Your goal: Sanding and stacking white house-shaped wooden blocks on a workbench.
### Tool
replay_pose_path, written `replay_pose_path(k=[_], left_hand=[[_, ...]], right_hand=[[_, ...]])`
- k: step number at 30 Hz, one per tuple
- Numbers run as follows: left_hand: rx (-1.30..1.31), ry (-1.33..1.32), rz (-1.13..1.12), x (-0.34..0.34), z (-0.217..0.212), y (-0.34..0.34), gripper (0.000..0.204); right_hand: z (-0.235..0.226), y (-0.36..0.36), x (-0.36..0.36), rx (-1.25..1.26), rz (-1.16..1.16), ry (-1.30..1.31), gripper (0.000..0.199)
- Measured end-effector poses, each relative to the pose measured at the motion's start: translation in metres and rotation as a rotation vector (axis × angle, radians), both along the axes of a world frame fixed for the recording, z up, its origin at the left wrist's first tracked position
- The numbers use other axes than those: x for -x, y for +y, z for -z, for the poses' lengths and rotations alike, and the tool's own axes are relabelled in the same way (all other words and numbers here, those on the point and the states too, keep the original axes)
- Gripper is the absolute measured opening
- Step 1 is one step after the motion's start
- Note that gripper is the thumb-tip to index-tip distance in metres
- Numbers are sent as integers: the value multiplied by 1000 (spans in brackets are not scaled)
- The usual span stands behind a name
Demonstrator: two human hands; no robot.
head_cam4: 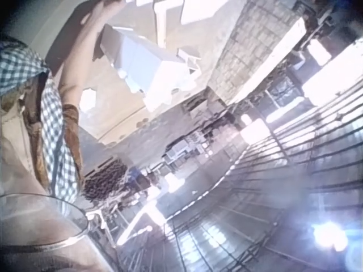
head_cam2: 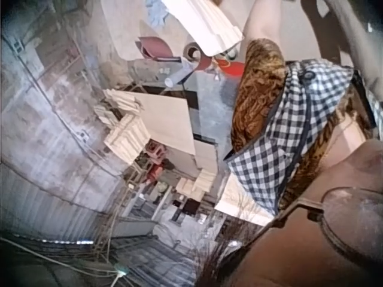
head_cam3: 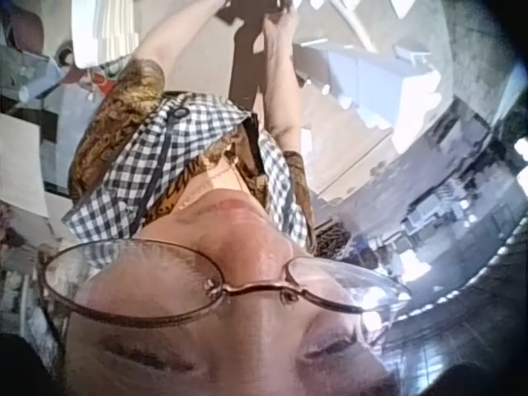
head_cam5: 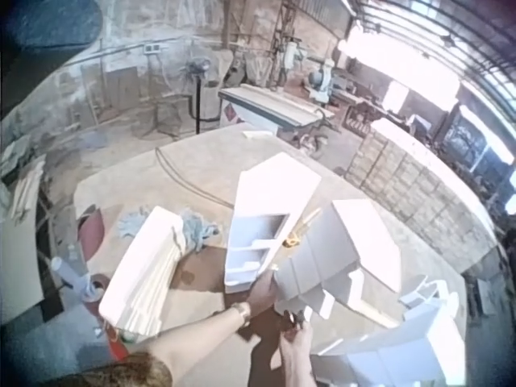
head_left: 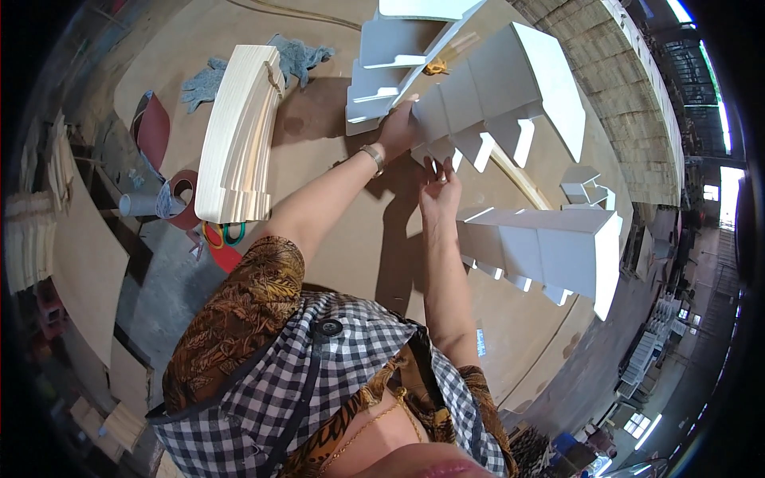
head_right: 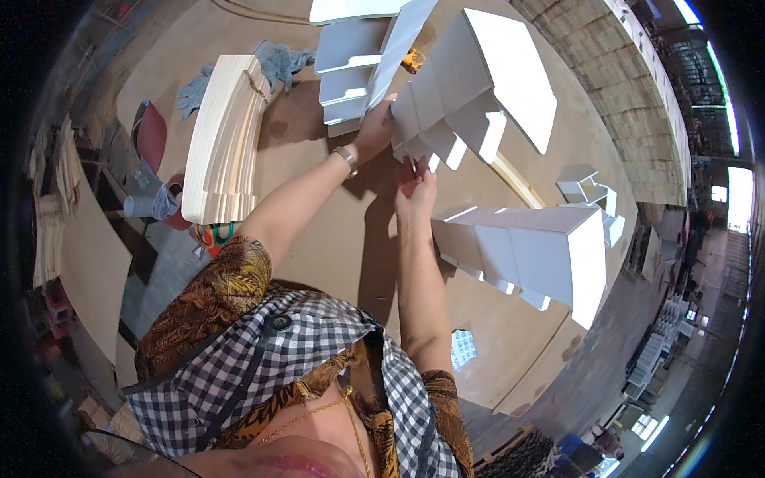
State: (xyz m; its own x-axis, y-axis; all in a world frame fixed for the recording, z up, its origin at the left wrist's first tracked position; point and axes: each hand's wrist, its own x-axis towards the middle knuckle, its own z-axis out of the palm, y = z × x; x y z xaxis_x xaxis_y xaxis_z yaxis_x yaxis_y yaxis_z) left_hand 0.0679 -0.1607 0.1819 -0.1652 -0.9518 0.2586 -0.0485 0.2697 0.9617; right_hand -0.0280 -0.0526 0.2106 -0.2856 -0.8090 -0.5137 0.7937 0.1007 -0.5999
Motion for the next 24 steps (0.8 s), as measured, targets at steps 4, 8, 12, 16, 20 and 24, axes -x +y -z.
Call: replay_pose_path(k=[4,8,12,16,20,24], left_hand=[[-66,85,9,0,10,-6,28],[-99,96,-38,2,4,2,27],[-105,-37,-198,5,-3,22,29],[-61,-28,-226,5,9,40,43],[-36,-93,-174,-3,0,62,53],[-108,-150,-204,-3,-3,76,59]], right_hand=[[1,-17,-7,-33,116,-17,22],[9,-22,-2,-33,114,37,21],[19,-27,22,-47,89,125,23],[15,-40,18,-85,240,118,24],[19,-45,19,-25,262,203,23],[21,-62,25,50,142,261,15]])
